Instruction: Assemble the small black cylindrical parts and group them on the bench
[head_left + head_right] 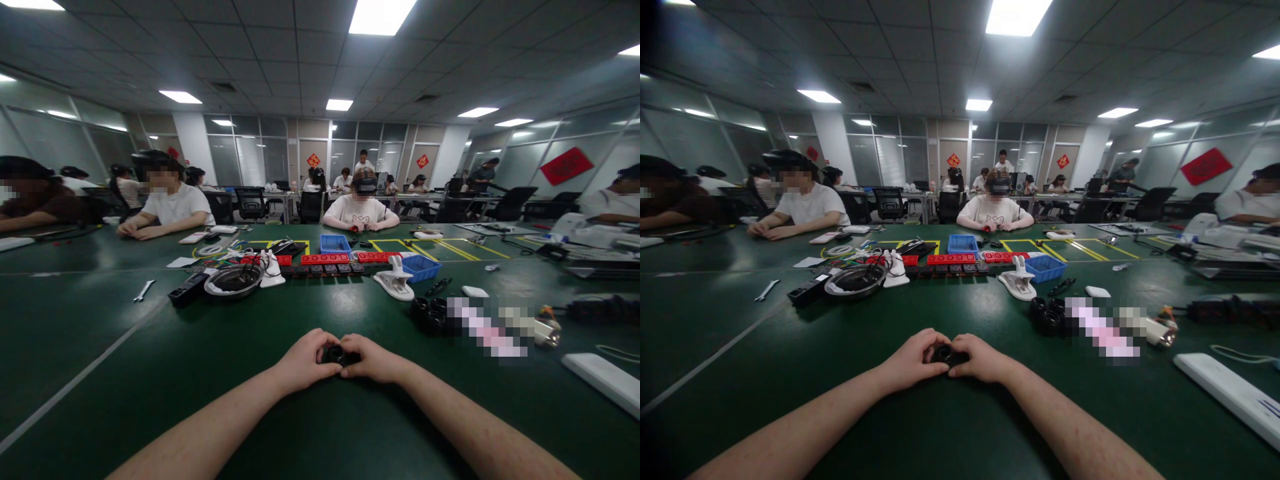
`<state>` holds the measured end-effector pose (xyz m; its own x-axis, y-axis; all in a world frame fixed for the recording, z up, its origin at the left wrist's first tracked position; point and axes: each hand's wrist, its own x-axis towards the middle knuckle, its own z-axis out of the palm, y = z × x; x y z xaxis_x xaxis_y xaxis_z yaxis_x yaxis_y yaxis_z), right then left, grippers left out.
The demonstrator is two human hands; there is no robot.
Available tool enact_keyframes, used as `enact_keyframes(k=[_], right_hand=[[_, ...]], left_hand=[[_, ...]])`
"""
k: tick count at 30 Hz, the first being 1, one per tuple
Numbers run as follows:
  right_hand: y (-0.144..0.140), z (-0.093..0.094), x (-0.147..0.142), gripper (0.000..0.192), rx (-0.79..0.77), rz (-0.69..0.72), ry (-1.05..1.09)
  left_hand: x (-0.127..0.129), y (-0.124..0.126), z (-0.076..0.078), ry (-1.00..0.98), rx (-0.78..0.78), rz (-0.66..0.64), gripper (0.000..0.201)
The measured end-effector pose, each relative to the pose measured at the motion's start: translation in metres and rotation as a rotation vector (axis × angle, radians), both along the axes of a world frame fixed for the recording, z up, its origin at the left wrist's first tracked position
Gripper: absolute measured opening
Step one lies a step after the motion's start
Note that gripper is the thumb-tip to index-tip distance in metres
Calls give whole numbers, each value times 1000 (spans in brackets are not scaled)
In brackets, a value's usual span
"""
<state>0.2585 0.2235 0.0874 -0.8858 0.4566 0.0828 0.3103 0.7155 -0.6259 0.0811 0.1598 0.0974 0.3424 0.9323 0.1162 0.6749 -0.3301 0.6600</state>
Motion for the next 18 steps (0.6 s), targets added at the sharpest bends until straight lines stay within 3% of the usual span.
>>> enact_keyframes(k=[5, 10, 14, 18], right_hand=[[1, -3, -1, 21, 19, -23, 15], [-3, -9, -6, 28, 26, -226, -32], [-11, -15, -15, 28, 210, -400, -103], [-19, -14, -19, 28, 361, -458, -170]], left_hand=[[9, -6, 2, 15, 70, 71, 28], [17, -10, -2, 43, 94, 184, 28], [18, -9, -5, 37, 112, 241, 26], [17, -7, -7, 26, 106, 267, 28]])
